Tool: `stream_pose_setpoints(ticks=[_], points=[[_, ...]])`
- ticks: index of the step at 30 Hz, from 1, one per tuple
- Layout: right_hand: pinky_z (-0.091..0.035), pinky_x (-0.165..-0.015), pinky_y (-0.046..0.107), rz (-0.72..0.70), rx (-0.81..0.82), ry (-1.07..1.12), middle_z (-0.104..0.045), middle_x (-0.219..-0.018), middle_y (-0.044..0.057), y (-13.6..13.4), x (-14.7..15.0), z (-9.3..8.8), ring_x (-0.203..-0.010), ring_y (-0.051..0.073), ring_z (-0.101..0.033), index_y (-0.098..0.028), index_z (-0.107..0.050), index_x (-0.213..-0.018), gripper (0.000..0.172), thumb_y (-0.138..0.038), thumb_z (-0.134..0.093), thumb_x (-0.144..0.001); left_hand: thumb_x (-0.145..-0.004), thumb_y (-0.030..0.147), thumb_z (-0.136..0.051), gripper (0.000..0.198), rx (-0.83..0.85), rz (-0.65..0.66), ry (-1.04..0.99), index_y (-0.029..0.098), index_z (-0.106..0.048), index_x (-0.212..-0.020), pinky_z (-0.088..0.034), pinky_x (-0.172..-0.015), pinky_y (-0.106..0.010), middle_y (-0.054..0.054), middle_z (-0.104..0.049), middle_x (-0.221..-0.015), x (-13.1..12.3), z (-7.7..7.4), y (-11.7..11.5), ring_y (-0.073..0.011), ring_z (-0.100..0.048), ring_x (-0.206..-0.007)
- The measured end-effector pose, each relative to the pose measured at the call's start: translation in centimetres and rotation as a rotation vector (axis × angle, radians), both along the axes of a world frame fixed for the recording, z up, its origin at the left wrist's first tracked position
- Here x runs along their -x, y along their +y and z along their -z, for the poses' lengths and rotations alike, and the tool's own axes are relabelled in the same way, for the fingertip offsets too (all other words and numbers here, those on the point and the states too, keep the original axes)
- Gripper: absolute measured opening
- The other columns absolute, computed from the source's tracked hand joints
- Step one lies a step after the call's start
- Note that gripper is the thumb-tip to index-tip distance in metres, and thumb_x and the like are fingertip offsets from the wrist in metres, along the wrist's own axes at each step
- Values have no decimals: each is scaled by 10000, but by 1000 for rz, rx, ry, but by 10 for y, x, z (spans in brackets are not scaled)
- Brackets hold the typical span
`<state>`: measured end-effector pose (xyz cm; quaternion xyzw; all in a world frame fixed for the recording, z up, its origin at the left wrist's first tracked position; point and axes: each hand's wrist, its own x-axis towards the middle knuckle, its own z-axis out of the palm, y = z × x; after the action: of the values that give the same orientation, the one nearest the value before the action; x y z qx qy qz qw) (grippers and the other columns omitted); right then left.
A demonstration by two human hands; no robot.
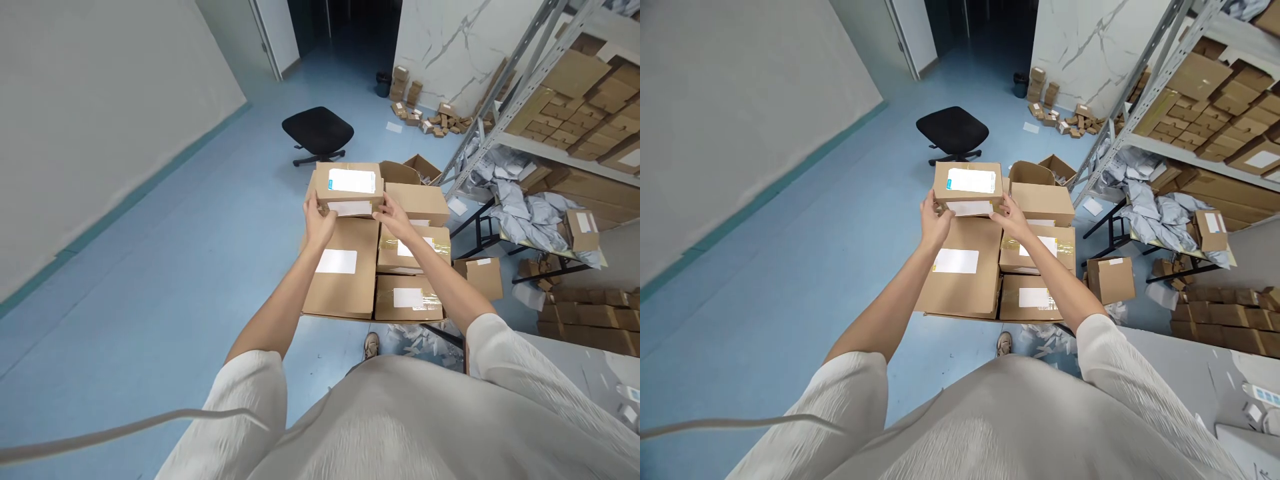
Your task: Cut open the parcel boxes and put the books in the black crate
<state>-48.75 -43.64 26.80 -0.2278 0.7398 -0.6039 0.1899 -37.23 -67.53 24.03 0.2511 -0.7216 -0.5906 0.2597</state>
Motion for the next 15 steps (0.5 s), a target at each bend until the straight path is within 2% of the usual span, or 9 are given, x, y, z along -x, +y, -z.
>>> stream_pose_setpoints(ticks=[4,8,11,15], points=[[-458,-1334,619,93,-35,102,-456,-1798,116,29,-8,-12,-1573,395,-539,-328,-415,-1814,1101,-654,-861,-861,-775,116,-738,1026,16,50,57,316,-486,-1749,-489,-1318,-434,-113,-520,-1596,1,-16,26,-307,-594,-1502],[-477,-1312,623,202,-74,219,-542,-1732,129,82,-16,-24,-1508,385,-574,-309,-455,-1789,1029,-683,-821,-903,-795,124,-754,1014,-7,161,105,316,-481,-1753,-498,-1319,-434,-115,-498,-1614,16,-28,65,-317,-571,-1548],[-493,-1295,616,312,-76,278,-561,-1713,137,137,-28,-30,-1537,400,-558,-302,-472,-1775,1020,-721,-811,-908,-820,151,-782,995,2,288,145,331,-483,-1751,-482,-1336,-460,-114,-497,-1628,32,-34,108,-333,-548,-1580],[-536,-1243,611,492,-74,293,-518,-1741,158,226,-66,-30,-1553,420,-556,-306,-478,-1765,1018,-742,-806,-905,-858,194,-805,945,32,473,178,330,-496,-1741,-491,-1330,-469,-134,-499,-1648,47,-36,189,-337,-568,-1560]])
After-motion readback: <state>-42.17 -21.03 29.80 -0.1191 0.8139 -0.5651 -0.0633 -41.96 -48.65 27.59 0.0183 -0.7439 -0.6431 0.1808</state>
